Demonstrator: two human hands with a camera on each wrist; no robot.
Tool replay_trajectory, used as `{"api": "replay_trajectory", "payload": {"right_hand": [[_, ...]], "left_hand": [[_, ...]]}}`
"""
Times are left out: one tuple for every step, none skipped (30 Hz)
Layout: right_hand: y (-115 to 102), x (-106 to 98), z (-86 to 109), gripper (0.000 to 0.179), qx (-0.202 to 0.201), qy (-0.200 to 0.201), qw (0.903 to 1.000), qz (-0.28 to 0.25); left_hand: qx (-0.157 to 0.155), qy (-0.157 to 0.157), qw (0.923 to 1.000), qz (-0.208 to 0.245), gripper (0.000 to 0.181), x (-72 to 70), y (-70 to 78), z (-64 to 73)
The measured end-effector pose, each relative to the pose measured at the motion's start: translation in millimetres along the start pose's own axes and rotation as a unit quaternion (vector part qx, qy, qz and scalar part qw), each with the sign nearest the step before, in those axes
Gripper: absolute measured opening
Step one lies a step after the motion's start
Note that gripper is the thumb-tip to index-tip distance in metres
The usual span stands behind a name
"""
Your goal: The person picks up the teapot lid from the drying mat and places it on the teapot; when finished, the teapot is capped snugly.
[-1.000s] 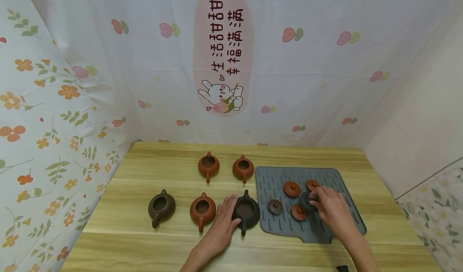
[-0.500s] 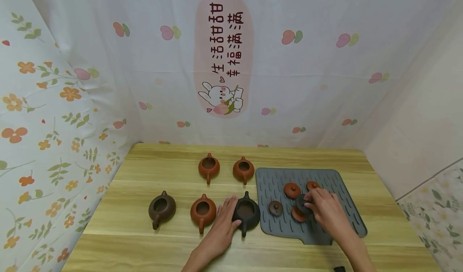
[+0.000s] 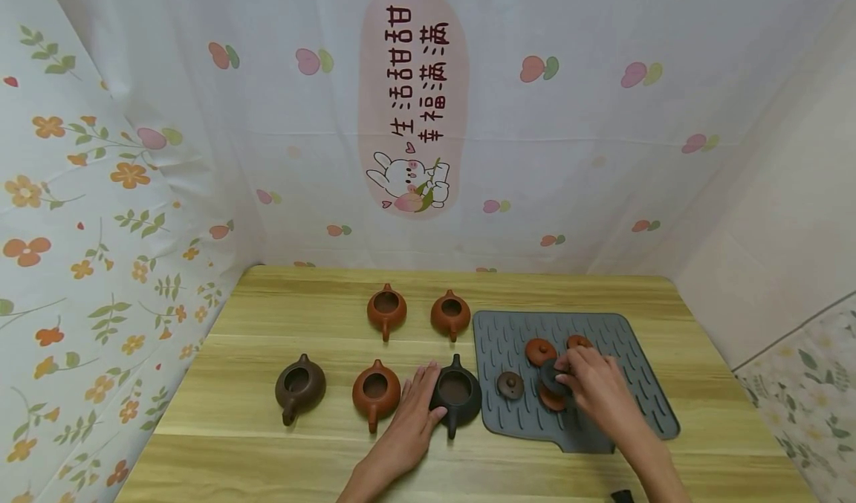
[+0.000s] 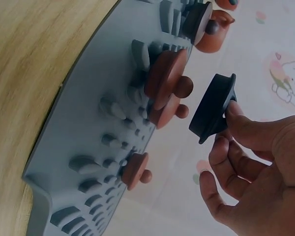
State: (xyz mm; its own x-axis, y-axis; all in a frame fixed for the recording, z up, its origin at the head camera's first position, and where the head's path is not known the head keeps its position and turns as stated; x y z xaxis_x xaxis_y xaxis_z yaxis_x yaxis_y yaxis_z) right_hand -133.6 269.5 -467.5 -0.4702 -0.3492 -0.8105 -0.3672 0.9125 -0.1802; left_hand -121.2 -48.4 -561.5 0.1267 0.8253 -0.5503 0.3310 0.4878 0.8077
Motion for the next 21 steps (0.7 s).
{"api": "replay_trajectory", "payload": {"right_hand": [[-0.3, 0.2, -0.3, 0.027, -0.001, -0.003, 1.0, 0.001], [-0.4, 0.6, -0.6, 0.027, -0.002, -0.007, 1.0, 0.002], [-0.6, 0.8, -0.8, 0.027, -0.002, -0.009, 1.0, 0.002], [-0.6, 1.1, -0.7, 0.027, -0.004, -0.009, 1.0, 0.003], [-0.7, 1.6, -0.7, 0.027, -0.005, -0.009, 0.9999, 0.001], [-0.7, 2.4, -0.6, 0.027, -0.006, -0.01, 0.9999, 0.0], [-0.9, 3.0, -0.5, 0.027, -0.01, -0.007, 0.9999, -0.001], [-1.2, 3.7, -0.5, 0.027, -0.015, -0.003, 0.9999, -0.001], [-1.6, 4.1, -0.4, 0.027, -0.019, 0.0, 0.9998, -0.001], [-1.9, 4.8, -0.4, 0.027, -0.023, 0.003, 0.9997, -0.002], [-2.4, 5.0, -0.6, 0.027, -0.024, 0.003, 0.9997, -0.004], [-2.9, 5.1, -0.8, 0.027, -0.025, 0.003, 0.9997, -0.004], [-3.5, 4.9, -1.2, 0.027, -0.025, 0.003, 0.9997, -0.004], [-4.0, 4.8, -1.5, 0.026, -0.022, 0.0, 0.9997, -0.005], [-4.8, 4.6, -2.0, 0.026, -0.019, -0.004, 0.9998, -0.005], [-5.6, 4.5, -2.7, 0.026, -0.015, -0.006, 0.9999, -0.005], [-6.6, 4.5, -3.5, 0.026, -0.011, -0.009, 0.9999, -0.006], [-7.9, 4.6, -4.6, 0.026, -0.009, -0.011, 0.9999, -0.007], [-9.5, 4.9, -6.0, 0.025, -0.009, -0.012, 0.9998, -0.009], [-11.3, 5.1, -7.6, 0.025, -0.01, -0.014, 0.9998, -0.012], [-13.1, 5.5, -9.5, 0.025, -0.012, -0.013, 0.9997, -0.015]], "left_hand": [[0.001, 0.001, 1.0, -0.001, 0.069, 0.1, -0.2, 0.0], [0.002, 0.0, 1.0, -0.001, 0.069, 0.0, -0.2, 0.1], [0.0, 0.0, 1.0, 0.0, 0.069, 0.0, -0.3, 0.3], [-0.002, -0.002, 1.0, 0.002, 0.069, -0.1, -0.2, 0.4], [-0.003, -0.002, 1.0, 0.003, 0.069, -0.2, -0.1, 0.5], [-0.004, -0.003, 1.0, 0.005, 0.069, -0.5, 0.2, 0.6], [-0.005, -0.004, 1.0, 0.006, 0.069, -0.5, 0.5, 0.7], [-0.006, -0.004, 0.9999, 0.008, 0.069, -0.6, 0.8, 0.8], [-0.006, -0.004, 0.9999, 0.008, 0.069, -0.6, 0.9, 0.9], [-0.007, -0.004, 0.9999, 0.01, 0.069, -0.7, 1.1, 0.9], [-0.007, -0.004, 0.9999, 0.01, 0.069, -0.7, 1.3, 0.9], [-0.007, -0.005, 0.9999, 0.011, 0.069, -0.8, 1.5, 0.9], [-0.007, -0.005, 0.9999, 0.011, 0.069, -0.9, 1.6, 0.9], [-0.008, -0.005, 0.9999, 0.012, 0.069, -1.0, 1.7, 1.0], [-0.008, -0.006, 0.9999, 0.013, 0.07, -1.0, 1.7, 1.0], [-0.008, -0.006, 0.9999, 0.014, 0.07, -1.1, 1.8, 1.1], [-0.007, -0.007, 0.9999, 0.014, 0.07, -1.2, 1.9, 1.1], [-0.006, -0.006, 0.9999, 0.013, 0.07, -1.3, 1.9, 1.1], [-0.006, -0.005, 0.9999, 0.012, 0.07, -1.3, 1.6, 1.2], [-0.006, -0.004, 0.9999, 0.011, 0.07, -1.4, 1.3, 1.2], [-0.005, -0.003, 0.9999, 0.009, 0.07, -1.6, 1.0, 1.2]]}}
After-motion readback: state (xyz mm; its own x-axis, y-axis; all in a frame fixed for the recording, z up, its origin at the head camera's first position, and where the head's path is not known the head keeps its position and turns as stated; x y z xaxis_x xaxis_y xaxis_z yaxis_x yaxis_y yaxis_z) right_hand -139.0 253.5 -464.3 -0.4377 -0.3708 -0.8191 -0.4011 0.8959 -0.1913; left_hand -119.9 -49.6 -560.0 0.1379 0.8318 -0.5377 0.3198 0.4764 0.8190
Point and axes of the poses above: each hand's wrist, its own z-axis away from the middle knuckle, its own x-axis out of the palm, y = z × x, the point moved 3 cm from there along -z, towards the middle knuckle, and after that the axes turned 11 degrees about y, right-handed, at the moved point
